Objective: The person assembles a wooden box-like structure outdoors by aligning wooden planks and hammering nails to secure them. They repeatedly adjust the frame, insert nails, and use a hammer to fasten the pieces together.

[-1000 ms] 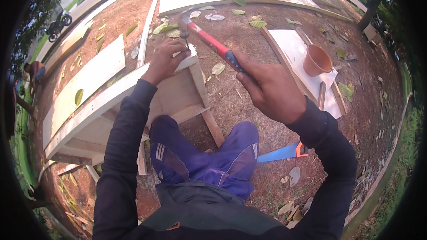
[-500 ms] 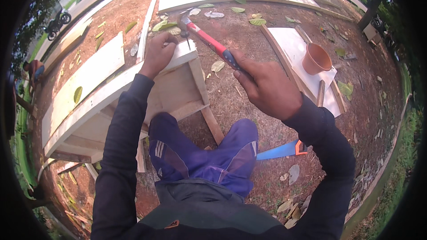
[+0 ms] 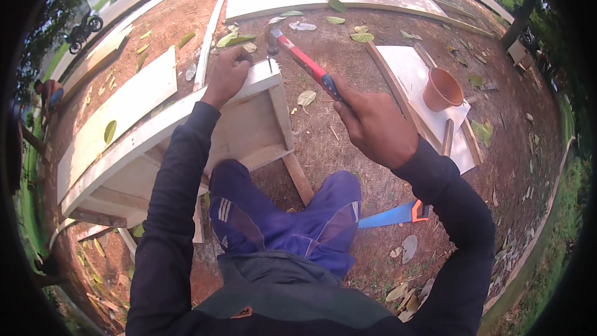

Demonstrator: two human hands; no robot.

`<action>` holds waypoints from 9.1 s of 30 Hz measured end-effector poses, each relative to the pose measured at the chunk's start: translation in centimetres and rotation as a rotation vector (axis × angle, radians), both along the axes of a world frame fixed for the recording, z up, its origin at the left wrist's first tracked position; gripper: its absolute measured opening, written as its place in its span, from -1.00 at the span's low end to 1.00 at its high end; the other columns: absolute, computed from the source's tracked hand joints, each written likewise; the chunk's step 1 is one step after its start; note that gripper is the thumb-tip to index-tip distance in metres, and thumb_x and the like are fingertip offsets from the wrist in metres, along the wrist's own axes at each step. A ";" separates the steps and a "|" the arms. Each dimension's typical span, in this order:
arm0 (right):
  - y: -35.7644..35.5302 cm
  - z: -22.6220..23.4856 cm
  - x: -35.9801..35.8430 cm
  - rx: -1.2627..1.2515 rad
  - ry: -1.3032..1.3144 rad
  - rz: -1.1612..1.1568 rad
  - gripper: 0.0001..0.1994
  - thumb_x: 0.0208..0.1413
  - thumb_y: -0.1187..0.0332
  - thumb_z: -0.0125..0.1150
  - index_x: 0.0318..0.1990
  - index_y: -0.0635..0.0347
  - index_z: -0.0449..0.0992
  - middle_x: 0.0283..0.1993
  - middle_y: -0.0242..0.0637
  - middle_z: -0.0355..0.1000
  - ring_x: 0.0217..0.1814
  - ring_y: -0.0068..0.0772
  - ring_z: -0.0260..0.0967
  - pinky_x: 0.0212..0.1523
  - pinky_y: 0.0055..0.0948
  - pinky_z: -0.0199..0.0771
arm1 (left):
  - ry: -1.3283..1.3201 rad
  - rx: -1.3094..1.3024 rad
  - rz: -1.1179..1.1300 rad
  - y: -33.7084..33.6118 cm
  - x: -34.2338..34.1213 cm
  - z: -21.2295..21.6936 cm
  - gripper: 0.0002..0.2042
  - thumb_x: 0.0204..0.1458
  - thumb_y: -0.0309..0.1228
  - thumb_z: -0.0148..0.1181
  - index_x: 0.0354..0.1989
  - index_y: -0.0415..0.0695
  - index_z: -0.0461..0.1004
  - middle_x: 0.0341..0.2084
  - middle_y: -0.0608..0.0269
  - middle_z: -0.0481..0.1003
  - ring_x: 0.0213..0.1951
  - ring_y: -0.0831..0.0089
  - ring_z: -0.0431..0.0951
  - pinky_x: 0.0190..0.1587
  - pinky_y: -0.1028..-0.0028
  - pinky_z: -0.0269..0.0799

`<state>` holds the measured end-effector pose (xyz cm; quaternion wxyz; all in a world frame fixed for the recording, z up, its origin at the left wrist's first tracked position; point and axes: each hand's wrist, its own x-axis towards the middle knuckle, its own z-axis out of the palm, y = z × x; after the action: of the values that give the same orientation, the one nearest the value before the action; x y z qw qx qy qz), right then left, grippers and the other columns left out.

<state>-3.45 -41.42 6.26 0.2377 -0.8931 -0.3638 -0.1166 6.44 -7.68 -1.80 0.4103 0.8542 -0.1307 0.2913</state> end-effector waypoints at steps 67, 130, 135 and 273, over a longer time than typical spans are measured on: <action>4.2 6.6 -4.7 1.110 -0.352 -0.043 -0.51 0.48 0.35 0.07 0.50 0.14 0.28 -0.31 -0.33 0.46 -0.49 -0.63 0.30 -0.47 -0.55 0.34 | 0.112 -0.108 -0.039 1.8 1.0 -0.4 -0.80 0.02 -0.50 -0.02 -0.39 -0.30 0.55 -0.48 0.03 0.60 -0.35 0.26 0.61 -0.19 0.28 0.49; 3.3 -5.3 -2.8 0.285 -0.034 -0.141 -0.51 0.33 0.39 0.21 0.40 0.20 0.41 -0.49 0.04 0.47 -0.51 -0.15 0.52 -0.38 -0.21 0.44 | 0.059 -0.093 -0.079 0.9 1.5 0.0 -0.79 0.01 -0.49 -0.03 -0.43 -0.30 0.55 -0.53 0.03 0.57 -0.39 0.26 0.58 -0.21 0.30 0.48; 3.8 -3.7 -4.2 0.600 -0.080 -0.263 -0.53 0.38 0.36 0.19 0.40 0.24 0.41 -0.46 -0.10 0.49 -0.49 -0.35 0.45 -0.37 -0.30 0.44 | 0.084 -0.105 -0.064 0.5 0.6 -0.2 -0.80 0.02 -0.49 -0.03 -0.43 -0.30 0.55 -0.54 0.03 0.55 -0.40 0.27 0.57 -0.22 0.29 0.46; -3.3 -40.3 -0.8 1.208 1.286 -0.212 -0.45 0.22 -0.02 0.26 0.07 0.36 0.54 -0.14 -0.13 0.59 -0.28 -0.25 0.61 -0.27 -0.27 0.68 | -0.419 -1.297 1.056 6.8 -39.8 -16.8 -0.07 -0.06 -0.66 0.21 0.54 -0.17 -0.13 0.37 -0.05 0.20 0.39 0.06 0.25 0.45 0.19 0.13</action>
<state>-4.27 -44.70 -34.02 0.8147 -0.5368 0.0486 0.2141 -33.40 -0.89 -18.64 0.5952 0.3286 0.4028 0.6127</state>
